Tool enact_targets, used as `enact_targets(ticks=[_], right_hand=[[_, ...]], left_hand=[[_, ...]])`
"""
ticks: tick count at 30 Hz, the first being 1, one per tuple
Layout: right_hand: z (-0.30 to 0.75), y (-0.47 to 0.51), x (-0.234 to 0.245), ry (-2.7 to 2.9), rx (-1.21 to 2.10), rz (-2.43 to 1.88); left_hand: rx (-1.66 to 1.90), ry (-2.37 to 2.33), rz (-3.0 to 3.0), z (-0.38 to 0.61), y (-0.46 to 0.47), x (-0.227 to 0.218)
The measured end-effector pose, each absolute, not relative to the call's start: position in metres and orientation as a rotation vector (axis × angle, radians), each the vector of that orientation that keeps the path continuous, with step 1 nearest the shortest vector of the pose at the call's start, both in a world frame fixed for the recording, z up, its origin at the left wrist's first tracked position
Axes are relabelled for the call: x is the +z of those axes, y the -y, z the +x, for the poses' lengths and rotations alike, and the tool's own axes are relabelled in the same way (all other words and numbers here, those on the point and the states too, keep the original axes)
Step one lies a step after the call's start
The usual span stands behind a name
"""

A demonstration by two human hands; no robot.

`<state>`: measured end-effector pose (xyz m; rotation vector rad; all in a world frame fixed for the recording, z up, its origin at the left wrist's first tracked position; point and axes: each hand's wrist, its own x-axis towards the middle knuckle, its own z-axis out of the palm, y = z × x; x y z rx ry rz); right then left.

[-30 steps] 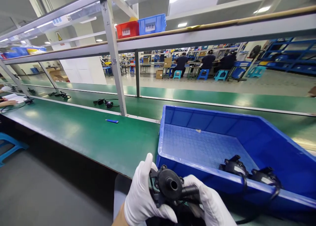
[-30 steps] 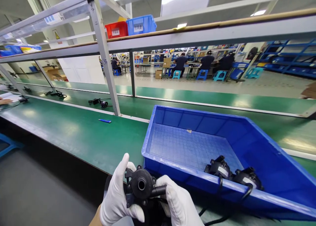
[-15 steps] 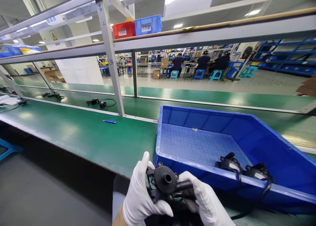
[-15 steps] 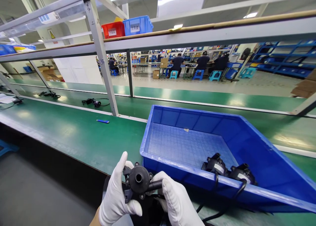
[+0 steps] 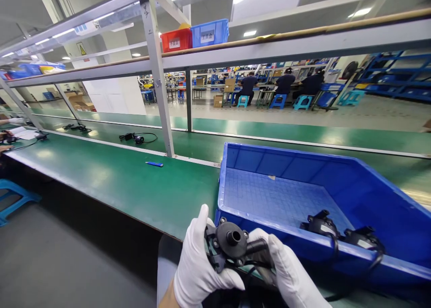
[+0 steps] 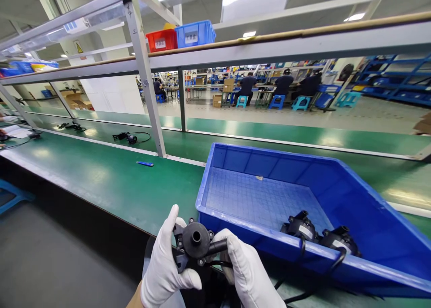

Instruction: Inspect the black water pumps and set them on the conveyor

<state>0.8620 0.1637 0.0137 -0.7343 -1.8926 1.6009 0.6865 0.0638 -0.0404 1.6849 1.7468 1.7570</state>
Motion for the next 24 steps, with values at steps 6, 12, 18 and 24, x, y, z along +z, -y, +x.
enact_targets(ticks=[6, 12, 18, 24], right_hand=[[0.862, -0.161, 0.013, 1.892, 1.609, -0.721], [0.862, -0.157, 0.023, 1.905, 1.687, -0.729], [0.859, -0.160, 0.021, 1.886, 1.659, -0.762], [0.859, -0.162, 0.020, 1.991, 1.520, -0.840]], left_hand=[[1.790, -1.723, 1.723, 0.684, -0.063, -0.045], [1.804, -1.741, 1.751, 0.683, -0.062, -0.048], [1.800, -1.771, 1.755, 0.684, -0.062, -0.043], [1.811, -1.733, 1.629, 0.686, -0.061, -0.050]])
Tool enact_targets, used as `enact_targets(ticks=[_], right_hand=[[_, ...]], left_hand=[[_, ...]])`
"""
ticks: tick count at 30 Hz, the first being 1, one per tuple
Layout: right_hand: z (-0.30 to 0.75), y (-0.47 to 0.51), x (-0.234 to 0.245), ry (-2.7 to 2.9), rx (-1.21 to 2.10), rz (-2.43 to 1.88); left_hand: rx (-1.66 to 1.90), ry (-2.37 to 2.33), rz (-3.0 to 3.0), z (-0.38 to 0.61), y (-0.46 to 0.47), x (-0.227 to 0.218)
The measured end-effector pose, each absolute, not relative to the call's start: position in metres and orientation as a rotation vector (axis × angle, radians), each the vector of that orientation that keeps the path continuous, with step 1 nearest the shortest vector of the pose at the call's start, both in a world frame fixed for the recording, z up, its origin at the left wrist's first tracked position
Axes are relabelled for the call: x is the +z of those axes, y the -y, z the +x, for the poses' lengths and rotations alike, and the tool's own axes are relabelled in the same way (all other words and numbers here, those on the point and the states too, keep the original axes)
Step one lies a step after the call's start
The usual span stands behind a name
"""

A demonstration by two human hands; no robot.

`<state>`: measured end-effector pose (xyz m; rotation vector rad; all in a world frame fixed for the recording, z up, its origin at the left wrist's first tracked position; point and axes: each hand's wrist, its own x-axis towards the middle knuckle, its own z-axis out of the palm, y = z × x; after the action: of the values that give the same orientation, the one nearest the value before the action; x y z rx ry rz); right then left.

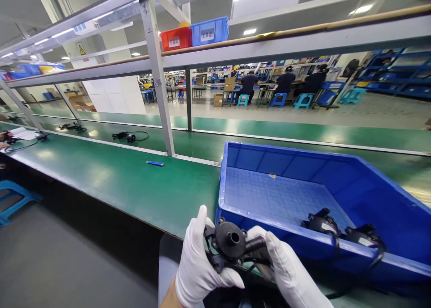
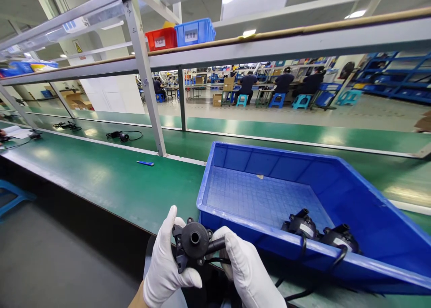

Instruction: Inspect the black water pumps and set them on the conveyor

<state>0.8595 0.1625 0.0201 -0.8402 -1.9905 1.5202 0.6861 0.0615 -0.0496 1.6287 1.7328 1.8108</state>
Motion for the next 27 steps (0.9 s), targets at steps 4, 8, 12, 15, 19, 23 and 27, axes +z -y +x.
enact_targets(ticks=[4, 8, 12, 15, 19, 23, 27], right_hand=[[0.858, -0.164, 0.031, 2.031, 1.487, -0.957], [0.855, -0.167, 0.029, 1.694, 1.970, -1.007], [0.846, -0.167, 0.025, 1.414, 2.167, -1.091], [0.837, -0.160, 0.031, 1.543, 2.016, -1.097], [0.828, -0.144, 0.043, 1.747, 1.857, -0.930], [0.831, -0.136, 0.042, 1.708, 1.908, -0.805], [0.832, -0.136, 0.033, 1.836, 1.903, -0.862]], left_hand=[[1.864, -1.570, 1.508, 0.686, -0.061, -0.047], [1.936, -1.284, 1.204, 0.682, -0.052, -0.024], [1.712, -1.359, 0.931, 0.681, -0.036, -0.008], [1.572, -1.439, 1.018, 0.686, -0.031, -0.007], [1.591, -1.416, 0.987, 0.694, -0.043, -0.008], [1.632, -1.147, 0.734, 0.696, -0.058, -0.016], [1.725, -0.822, 0.549, 0.696, -0.059, -0.025]])
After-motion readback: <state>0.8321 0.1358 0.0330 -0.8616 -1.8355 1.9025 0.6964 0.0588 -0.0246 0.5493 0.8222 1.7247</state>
